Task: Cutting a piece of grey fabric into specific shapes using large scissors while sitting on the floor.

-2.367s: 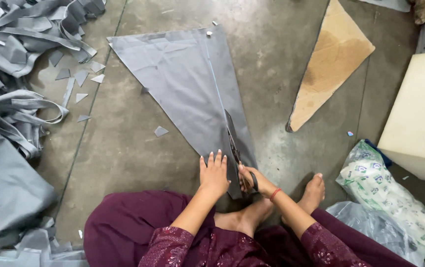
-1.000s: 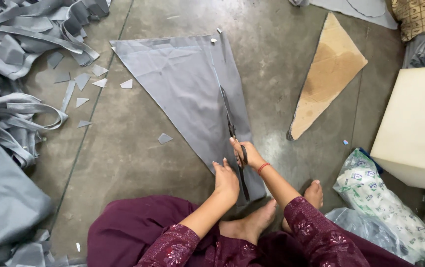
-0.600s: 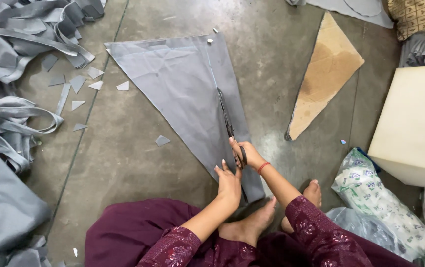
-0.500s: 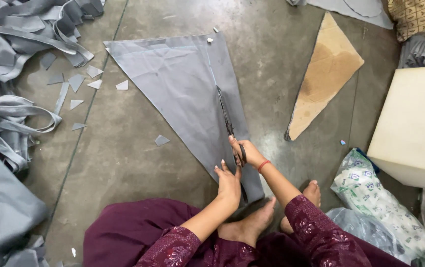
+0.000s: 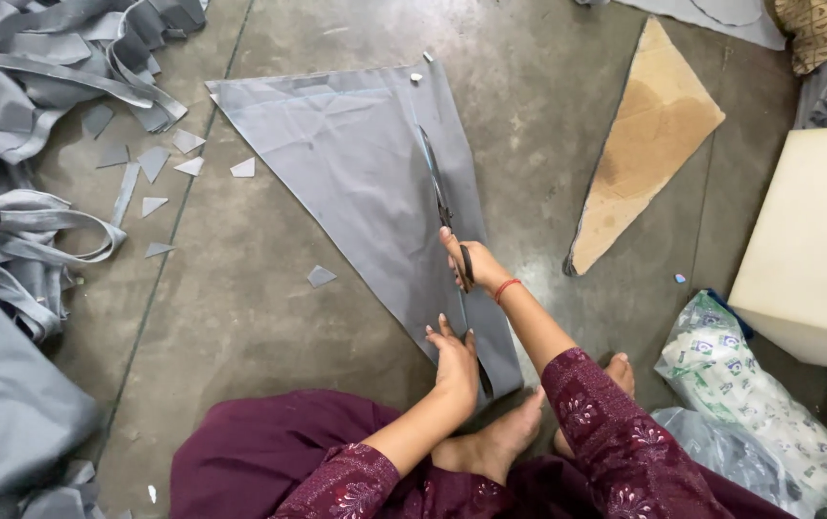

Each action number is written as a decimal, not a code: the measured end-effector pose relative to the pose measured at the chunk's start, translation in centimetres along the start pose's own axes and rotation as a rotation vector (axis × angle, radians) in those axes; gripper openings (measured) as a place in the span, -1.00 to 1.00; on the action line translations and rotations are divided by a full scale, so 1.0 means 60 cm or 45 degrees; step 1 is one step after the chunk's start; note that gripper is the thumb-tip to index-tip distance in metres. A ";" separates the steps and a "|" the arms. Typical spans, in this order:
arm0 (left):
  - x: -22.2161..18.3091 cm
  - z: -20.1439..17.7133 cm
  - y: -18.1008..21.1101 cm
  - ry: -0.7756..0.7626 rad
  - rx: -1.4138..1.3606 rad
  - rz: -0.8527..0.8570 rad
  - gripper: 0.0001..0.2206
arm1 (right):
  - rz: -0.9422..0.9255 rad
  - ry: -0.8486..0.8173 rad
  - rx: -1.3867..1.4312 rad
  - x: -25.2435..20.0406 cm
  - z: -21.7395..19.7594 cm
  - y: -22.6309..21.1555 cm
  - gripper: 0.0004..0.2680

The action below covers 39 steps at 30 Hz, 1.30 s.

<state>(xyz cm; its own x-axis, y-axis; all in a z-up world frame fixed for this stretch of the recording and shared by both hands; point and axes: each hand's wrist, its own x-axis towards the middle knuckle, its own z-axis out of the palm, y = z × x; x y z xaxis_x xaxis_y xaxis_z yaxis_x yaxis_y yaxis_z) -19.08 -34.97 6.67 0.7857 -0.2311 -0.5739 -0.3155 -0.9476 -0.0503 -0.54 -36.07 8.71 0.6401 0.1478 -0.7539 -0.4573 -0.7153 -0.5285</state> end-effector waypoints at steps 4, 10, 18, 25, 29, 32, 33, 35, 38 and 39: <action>-0.015 -0.020 -0.013 -0.039 0.016 0.063 -0.37 | -0.092 0.037 0.043 0.015 0.002 0.012 -0.47; 0.002 -0.005 0.001 -0.015 -0.010 0.020 -0.40 | -0.133 0.005 0.057 0.009 -0.005 0.010 -0.50; -0.027 -0.040 -0.027 -0.049 -0.016 0.102 -0.35 | -0.036 -0.017 -0.003 0.037 -0.013 -0.053 -0.45; -0.019 -0.032 -0.022 -0.059 -0.004 0.078 -0.35 | 0.044 -0.019 -0.017 0.046 -0.017 -0.104 -0.43; -0.023 -0.037 -0.025 -0.075 -0.012 0.107 -0.35 | -0.030 0.006 0.028 0.072 -0.012 -0.079 -0.44; -0.024 -0.041 -0.030 -0.048 -0.017 0.094 -0.36 | -0.091 0.039 0.055 0.081 -0.013 -0.074 -0.46; -0.024 -0.046 -0.033 -0.080 -0.032 0.118 -0.36 | -0.101 0.045 0.043 0.080 -0.015 -0.077 -0.47; -0.021 -0.044 -0.031 -0.109 -0.048 0.143 -0.35 | -0.110 0.054 0.028 0.076 -0.022 -0.083 -0.48; -0.018 -0.028 -0.019 -0.030 -0.021 0.072 -0.38 | -0.093 0.020 -0.006 0.070 -0.024 -0.090 -0.47; -0.019 -0.027 -0.018 -0.029 -0.017 0.073 -0.38 | -0.062 0.014 -0.014 0.072 -0.023 -0.094 -0.46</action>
<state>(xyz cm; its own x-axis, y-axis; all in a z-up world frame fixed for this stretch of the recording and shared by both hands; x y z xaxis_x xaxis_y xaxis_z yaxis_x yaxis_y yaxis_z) -18.78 -34.05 8.72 0.7542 -0.2802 -0.5939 -0.3525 -0.9358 -0.0062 5.65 -32.34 8.98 0.6683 0.1748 -0.7231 -0.4187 -0.7150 -0.5598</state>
